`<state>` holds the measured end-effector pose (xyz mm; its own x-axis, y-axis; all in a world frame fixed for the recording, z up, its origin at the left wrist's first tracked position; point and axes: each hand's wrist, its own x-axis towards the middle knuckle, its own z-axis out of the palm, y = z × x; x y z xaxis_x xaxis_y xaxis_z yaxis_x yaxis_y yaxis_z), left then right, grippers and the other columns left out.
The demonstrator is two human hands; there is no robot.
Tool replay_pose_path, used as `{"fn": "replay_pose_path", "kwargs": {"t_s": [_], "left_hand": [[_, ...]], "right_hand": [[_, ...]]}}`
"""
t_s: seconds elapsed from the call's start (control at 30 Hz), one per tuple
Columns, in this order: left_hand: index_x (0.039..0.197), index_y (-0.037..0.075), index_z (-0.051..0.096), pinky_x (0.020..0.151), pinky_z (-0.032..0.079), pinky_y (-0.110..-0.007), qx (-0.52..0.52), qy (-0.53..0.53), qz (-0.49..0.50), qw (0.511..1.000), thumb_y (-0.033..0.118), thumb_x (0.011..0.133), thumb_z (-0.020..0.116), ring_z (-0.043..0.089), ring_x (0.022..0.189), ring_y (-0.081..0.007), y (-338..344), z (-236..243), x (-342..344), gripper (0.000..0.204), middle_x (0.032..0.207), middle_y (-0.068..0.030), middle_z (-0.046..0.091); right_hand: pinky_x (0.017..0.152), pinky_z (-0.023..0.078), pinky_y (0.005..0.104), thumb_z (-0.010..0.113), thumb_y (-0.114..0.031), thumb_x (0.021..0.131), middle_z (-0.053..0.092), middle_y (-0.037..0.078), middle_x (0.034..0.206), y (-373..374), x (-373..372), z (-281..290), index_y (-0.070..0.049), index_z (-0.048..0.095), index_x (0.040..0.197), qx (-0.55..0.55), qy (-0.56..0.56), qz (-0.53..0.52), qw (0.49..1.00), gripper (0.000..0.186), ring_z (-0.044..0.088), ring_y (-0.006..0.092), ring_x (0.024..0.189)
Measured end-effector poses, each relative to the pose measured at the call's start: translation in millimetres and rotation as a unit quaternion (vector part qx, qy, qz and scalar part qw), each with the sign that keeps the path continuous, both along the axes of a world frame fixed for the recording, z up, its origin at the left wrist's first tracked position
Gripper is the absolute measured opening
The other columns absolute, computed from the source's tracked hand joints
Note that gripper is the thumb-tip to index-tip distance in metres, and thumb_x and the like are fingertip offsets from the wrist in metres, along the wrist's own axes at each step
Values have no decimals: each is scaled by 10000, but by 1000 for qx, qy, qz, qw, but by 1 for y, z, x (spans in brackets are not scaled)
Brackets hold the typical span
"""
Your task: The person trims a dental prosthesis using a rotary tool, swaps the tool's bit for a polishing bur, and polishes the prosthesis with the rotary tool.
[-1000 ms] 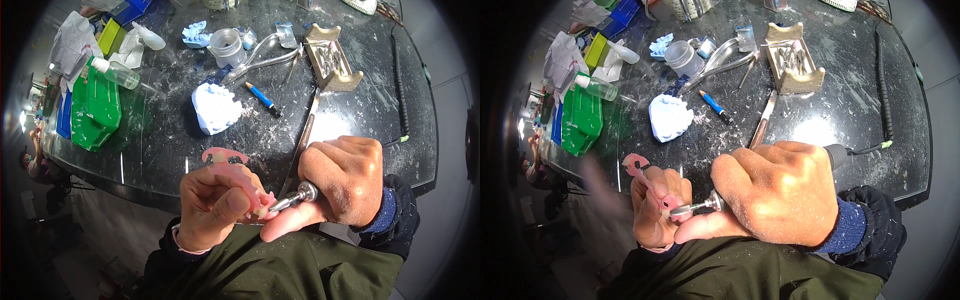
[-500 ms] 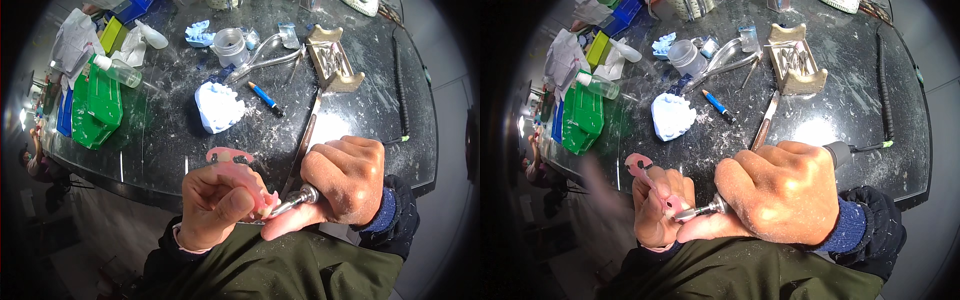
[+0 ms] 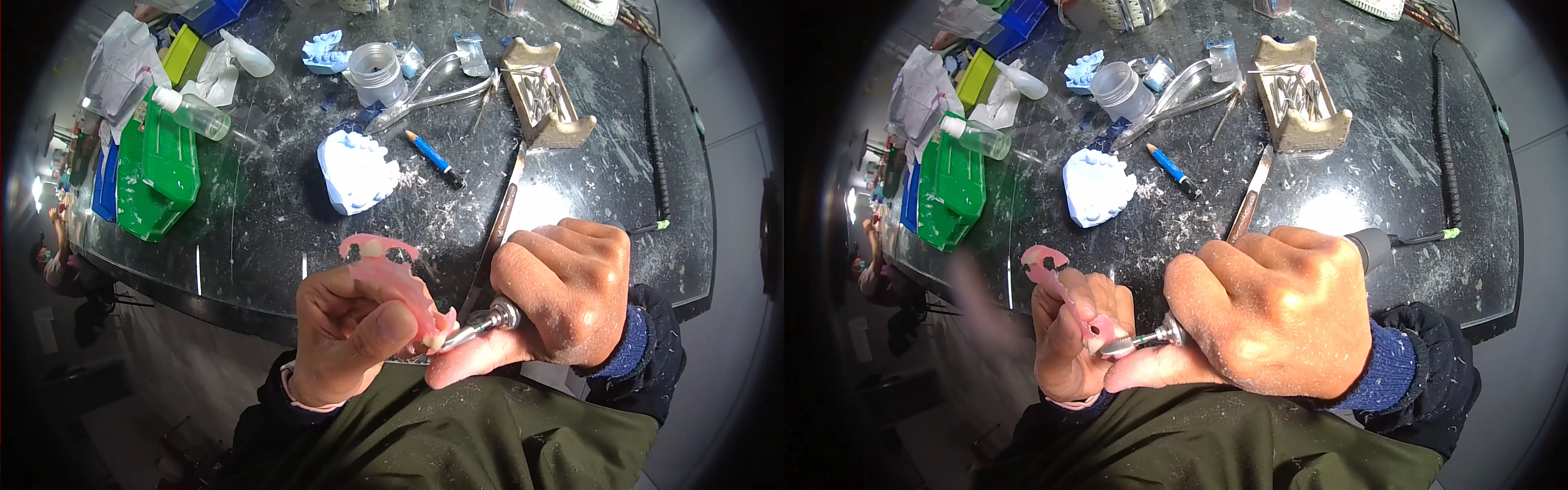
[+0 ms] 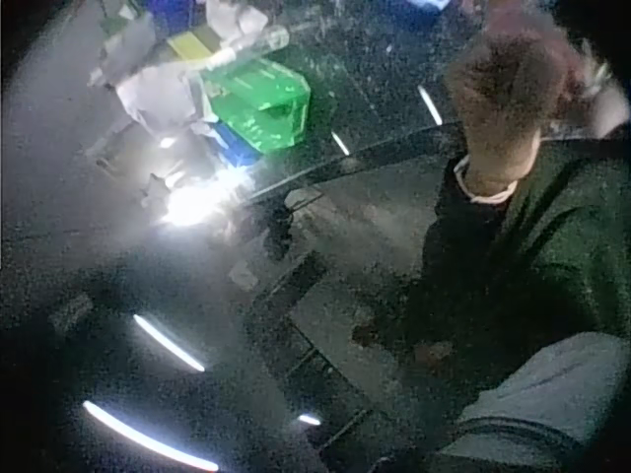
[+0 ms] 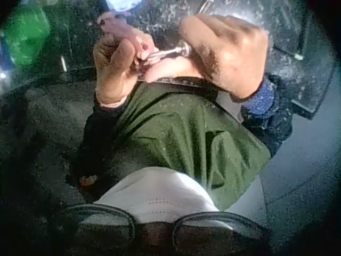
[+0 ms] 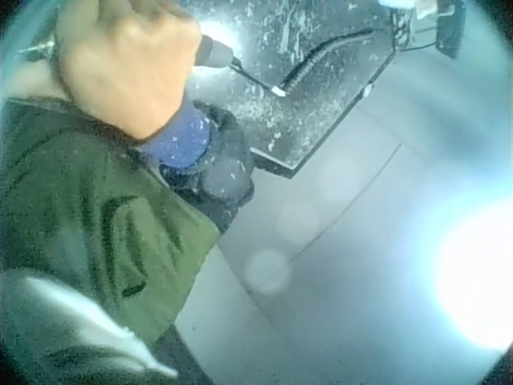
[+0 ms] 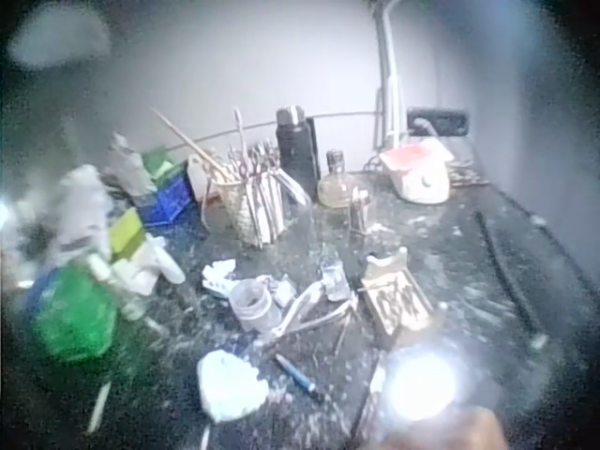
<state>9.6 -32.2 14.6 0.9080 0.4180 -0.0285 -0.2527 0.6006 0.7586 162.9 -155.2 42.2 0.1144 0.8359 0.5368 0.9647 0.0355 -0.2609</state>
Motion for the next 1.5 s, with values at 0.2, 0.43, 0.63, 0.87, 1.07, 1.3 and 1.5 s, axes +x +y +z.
{"fn": "replay_pose_path", "kwargs": {"t_s": [0.2,0.43,0.63,0.87,1.07,1.3,1.5], "left_hand": [[854,-67,623,670,534,-293,7,0,3,1000,184,837,695,626,680,-144,0,3,0,261,788,-130,639],[854,-48,616,625,493,-312,-22,-13,-13,1000,200,858,670,596,671,-176,-3,2,2,253,744,-130,625],[837,-33,606,597,435,-301,2,-13,-17,1000,218,866,657,548,656,-166,-4,1,2,258,686,-95,590],[816,-30,608,584,426,-293,9,7,-7,1000,227,861,664,549,660,-168,-3,2,0,266,691,-86,591],[812,-22,605,589,436,-294,0,2,-5,1000,223,855,668,554,657,-166,-4,2,3,257,706,-94,597],[876,56,581,676,470,-298,-58,-57,15,997,181,838,674,581,779,-189,-12,1,4,160,842,-74,557],[878,109,523,745,448,-305,-135,-107,-61,983,102,857,644,536,840,-199,-14,-3,2,123,836,-58,515]], "right_hand": [[350,264,261,680,-726,453,308,-15,443,2,0,2,-112,329,524,8,-14,8,1000,711,363,139,341],[349,260,266,692,-725,460,312,-13,449,0,2,3,-110,336,530,24,-2,18,1000,714,358,137,341],[349,275,282,697,-719,440,334,3,464,0,2,2,-107,351,546,25,18,-5,1000,710,383,156,349],[375,349,266,653,-618,653,378,-3,519,-3,0,4,-110,387,597,-14,2,-3,1000,577,476,134,419],[347,280,265,693,-699,504,335,-5,453,1,1,3,-105,337,522,25,-16,-17,999,693,387,146,345],[360,287,256,750,-609,564,369,-14,475,-3,6,8,-99,396,563,57,-29,38,997,621,409,130,365],[382,238,238,604,-191,559,373,-48,523,-5,-7,-2,-39,666,838,148,-25,60,987,324,383,68,417]]}}
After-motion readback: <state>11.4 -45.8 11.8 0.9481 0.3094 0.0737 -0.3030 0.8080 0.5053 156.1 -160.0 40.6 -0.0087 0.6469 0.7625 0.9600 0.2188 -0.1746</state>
